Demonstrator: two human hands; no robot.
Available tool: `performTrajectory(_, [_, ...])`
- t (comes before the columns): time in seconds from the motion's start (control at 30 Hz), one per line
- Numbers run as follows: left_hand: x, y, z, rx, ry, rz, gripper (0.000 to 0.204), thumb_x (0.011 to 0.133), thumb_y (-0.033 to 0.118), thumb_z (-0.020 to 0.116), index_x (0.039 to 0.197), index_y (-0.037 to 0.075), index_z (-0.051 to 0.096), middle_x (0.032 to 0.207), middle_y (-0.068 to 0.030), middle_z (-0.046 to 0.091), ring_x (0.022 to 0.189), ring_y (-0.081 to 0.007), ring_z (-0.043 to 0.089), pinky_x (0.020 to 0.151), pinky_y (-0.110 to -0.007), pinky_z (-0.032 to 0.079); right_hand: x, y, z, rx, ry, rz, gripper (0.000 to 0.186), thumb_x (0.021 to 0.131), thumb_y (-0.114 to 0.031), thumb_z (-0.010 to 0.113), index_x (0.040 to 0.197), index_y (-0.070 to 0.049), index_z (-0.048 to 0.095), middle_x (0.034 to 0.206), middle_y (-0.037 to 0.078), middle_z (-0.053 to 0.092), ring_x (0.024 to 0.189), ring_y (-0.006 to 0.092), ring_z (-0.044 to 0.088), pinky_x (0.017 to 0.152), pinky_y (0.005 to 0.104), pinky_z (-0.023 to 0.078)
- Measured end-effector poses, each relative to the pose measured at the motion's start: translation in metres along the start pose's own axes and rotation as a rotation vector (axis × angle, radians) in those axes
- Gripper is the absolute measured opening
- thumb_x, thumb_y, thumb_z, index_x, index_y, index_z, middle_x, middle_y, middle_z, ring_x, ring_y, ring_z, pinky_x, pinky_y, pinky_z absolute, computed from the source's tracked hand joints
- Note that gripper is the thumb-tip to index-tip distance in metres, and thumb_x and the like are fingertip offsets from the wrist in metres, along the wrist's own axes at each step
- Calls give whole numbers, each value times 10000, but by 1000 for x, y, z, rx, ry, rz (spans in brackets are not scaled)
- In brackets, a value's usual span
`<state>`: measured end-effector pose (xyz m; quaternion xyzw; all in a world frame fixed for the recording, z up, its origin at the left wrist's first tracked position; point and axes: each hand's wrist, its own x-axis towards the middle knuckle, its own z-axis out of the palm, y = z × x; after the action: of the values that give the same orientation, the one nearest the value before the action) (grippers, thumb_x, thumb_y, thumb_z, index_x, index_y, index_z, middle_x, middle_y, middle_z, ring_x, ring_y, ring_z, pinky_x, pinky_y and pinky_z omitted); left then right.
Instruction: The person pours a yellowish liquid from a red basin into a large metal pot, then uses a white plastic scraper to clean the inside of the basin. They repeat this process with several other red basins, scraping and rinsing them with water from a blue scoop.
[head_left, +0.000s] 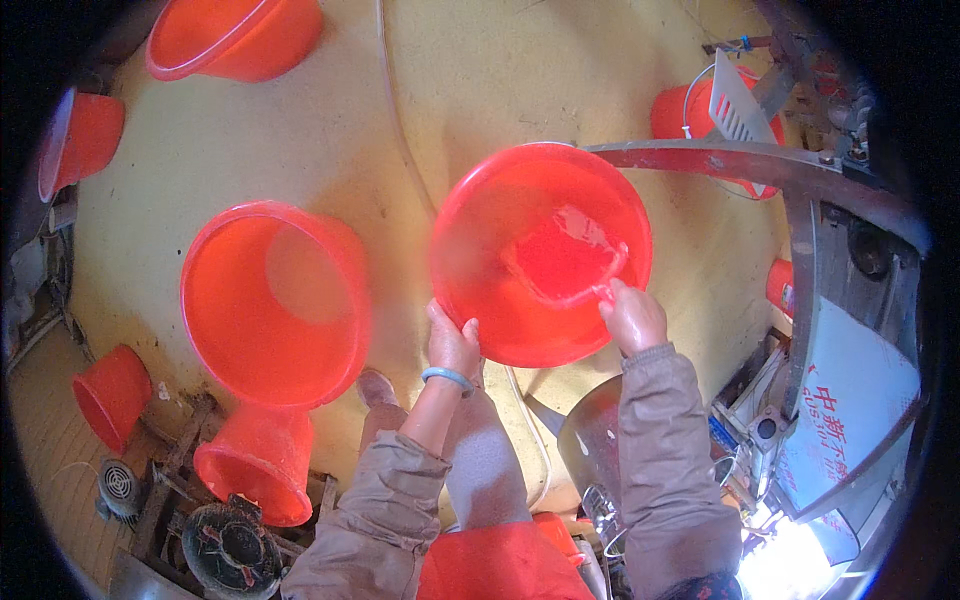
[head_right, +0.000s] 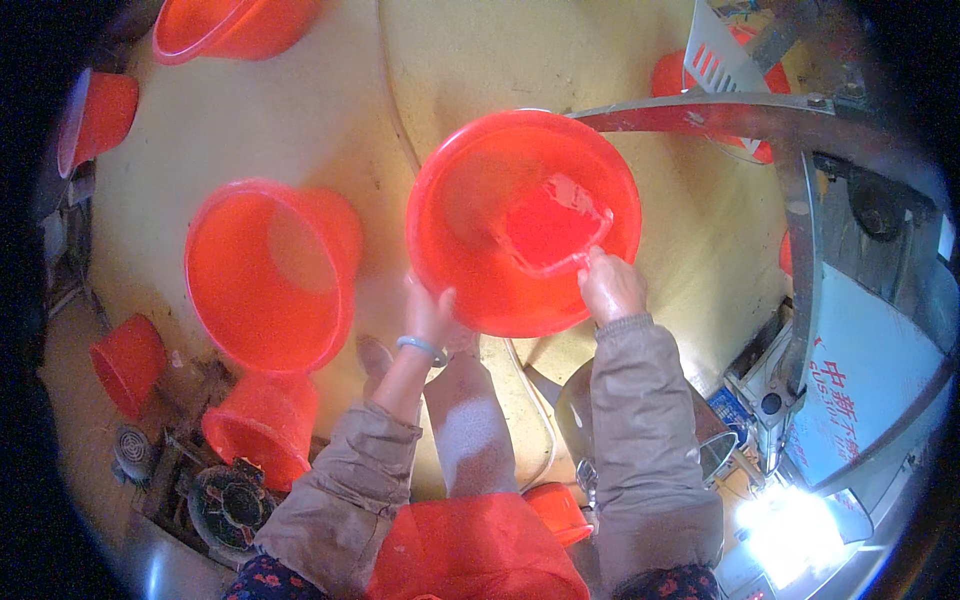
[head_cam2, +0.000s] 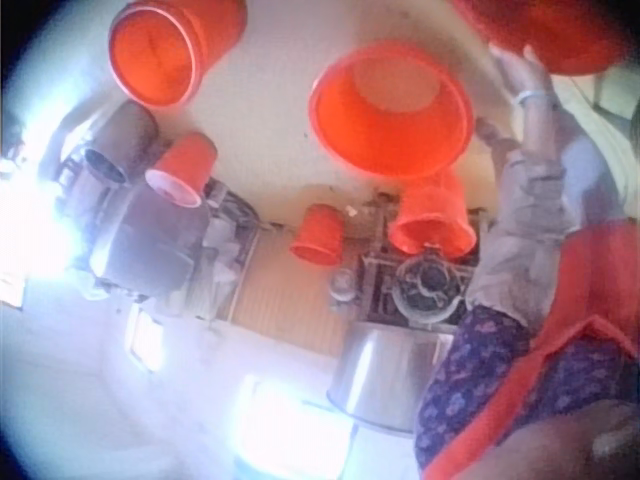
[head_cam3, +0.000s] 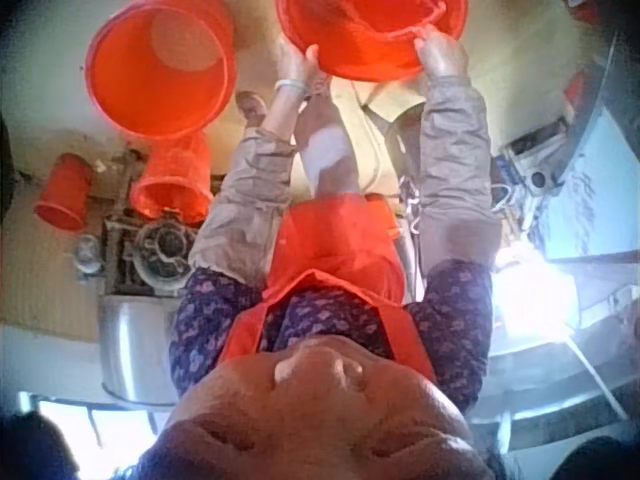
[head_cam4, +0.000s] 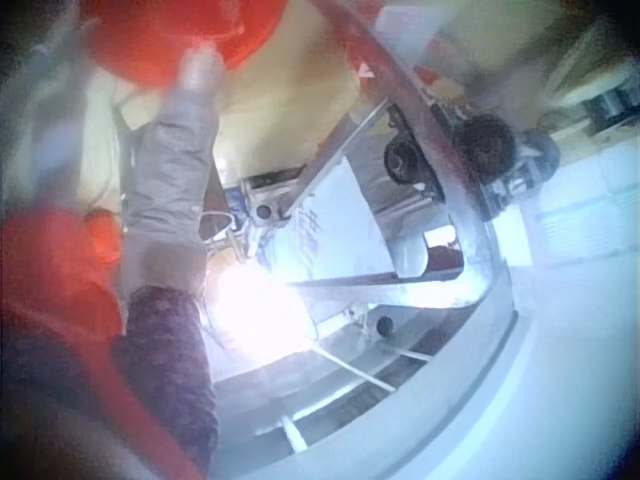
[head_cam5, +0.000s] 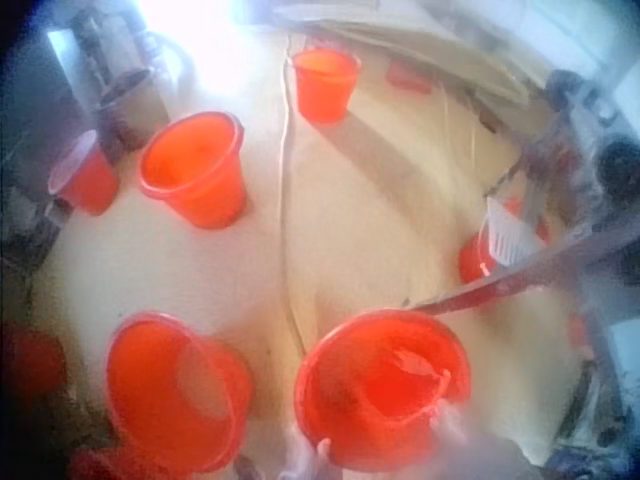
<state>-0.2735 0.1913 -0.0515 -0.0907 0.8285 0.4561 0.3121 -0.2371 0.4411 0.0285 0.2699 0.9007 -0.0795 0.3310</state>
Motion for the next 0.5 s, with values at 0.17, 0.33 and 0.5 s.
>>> performTrajectory(0.17, [4,-13,0,-9,-33,21,543,815,29,610,1267,-14,314,1195,-243,536,1119,-369,534,948,-395,418,-37,-3,-18,-59,12,-23,276,763,-196,635,976,-25,597,796,192,641,771,363,627,675,479,489])
performTrajectory(0.33, [5,-28,3,-110,-55,-2,530,821,61,624,1263,-6,340,1180,-234,553,1106,-343,550,935,-387,429,-72,7,-8,128,68,28,407,788,-224,634,1145,-37,572,917,187,640,839,356,621,713,447,492])
performTrajectory(0.5, [-9,-25,-12,-224,-103,-23,469,826,102,634,1227,-11,417,1116,-203,583,1016,-285,595,869,-369,469,-129,27,-2,490,114,65,461,822,-130,610,1254,-8,504,1107,182,612,1032,253,597,881,332,456])
